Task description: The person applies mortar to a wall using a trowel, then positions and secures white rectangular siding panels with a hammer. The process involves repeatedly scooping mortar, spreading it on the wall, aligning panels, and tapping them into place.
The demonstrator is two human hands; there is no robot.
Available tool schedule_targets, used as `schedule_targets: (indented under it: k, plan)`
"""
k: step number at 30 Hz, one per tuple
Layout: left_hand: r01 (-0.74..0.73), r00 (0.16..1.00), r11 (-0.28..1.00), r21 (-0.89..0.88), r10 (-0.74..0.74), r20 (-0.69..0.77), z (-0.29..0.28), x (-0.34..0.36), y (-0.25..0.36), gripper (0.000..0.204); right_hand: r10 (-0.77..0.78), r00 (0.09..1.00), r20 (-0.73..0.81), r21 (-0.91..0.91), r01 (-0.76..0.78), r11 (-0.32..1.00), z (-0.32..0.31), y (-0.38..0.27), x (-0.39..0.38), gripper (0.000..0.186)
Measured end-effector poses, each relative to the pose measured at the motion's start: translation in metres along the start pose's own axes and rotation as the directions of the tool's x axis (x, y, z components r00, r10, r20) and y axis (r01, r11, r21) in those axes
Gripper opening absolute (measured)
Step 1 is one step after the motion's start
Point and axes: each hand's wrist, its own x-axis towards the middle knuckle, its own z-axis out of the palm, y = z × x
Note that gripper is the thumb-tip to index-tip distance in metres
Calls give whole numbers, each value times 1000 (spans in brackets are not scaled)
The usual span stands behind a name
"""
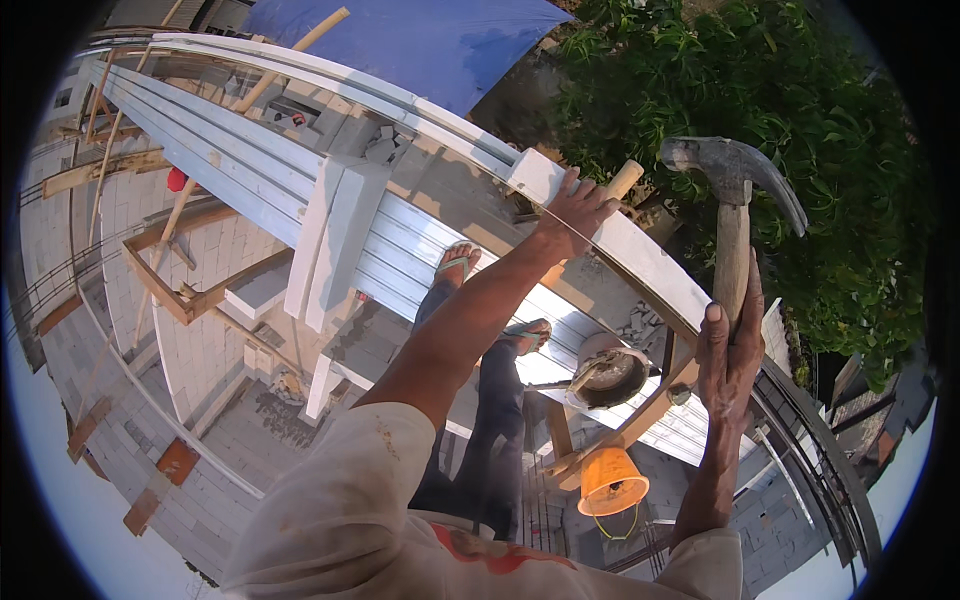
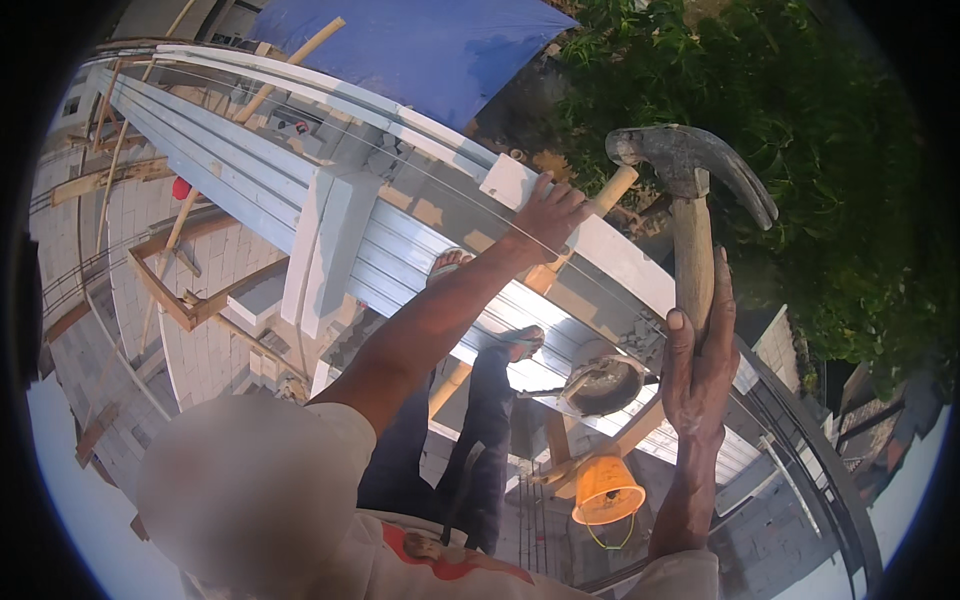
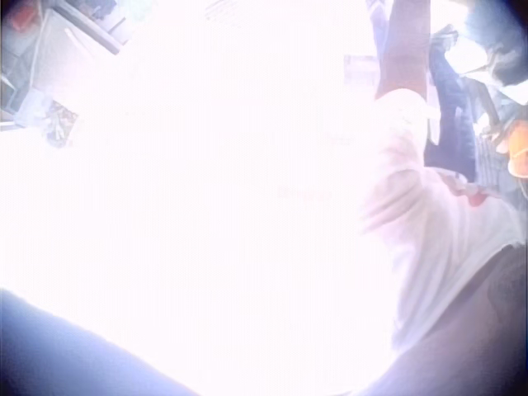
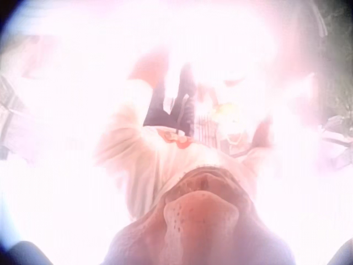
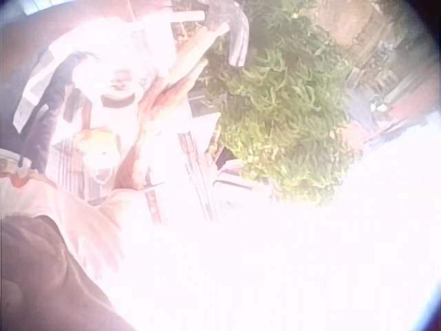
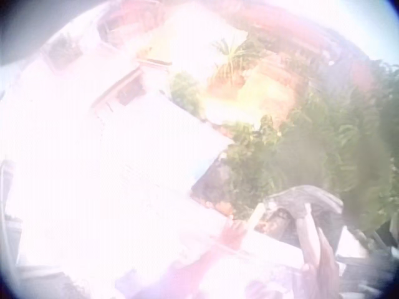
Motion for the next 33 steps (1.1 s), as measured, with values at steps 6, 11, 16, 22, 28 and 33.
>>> schedule_targets:
  k: [6,11,16,22,28,33]
  plan:
    - [14,988,996,-83,-26,-150,2,3,9,48,-310,807,503,-344,516,784,115,-18,197,61]
    - [67,994,994,-90,-74,-76,-6,6,13,38,-328,655,681,-480,737,476,211,-68,267,47]
    - [148,987,986,76,-142,-73,25,17,13,36,-331,621,710,-443,760,476,277,-86,261,51]
    - [169,955,985,47,-152,-254,11,19,10,18,65,449,891,-451,863,229,308,-99,269,49]
    - [176,958,983,61,-157,-239,19,16,17,27,-262,630,731,-485,750,449,298,-83,256,34]
    - [192,970,917,349,-125,-206,53,20,34,36,79,442,894,-448,865,225,307,-106,255,23]
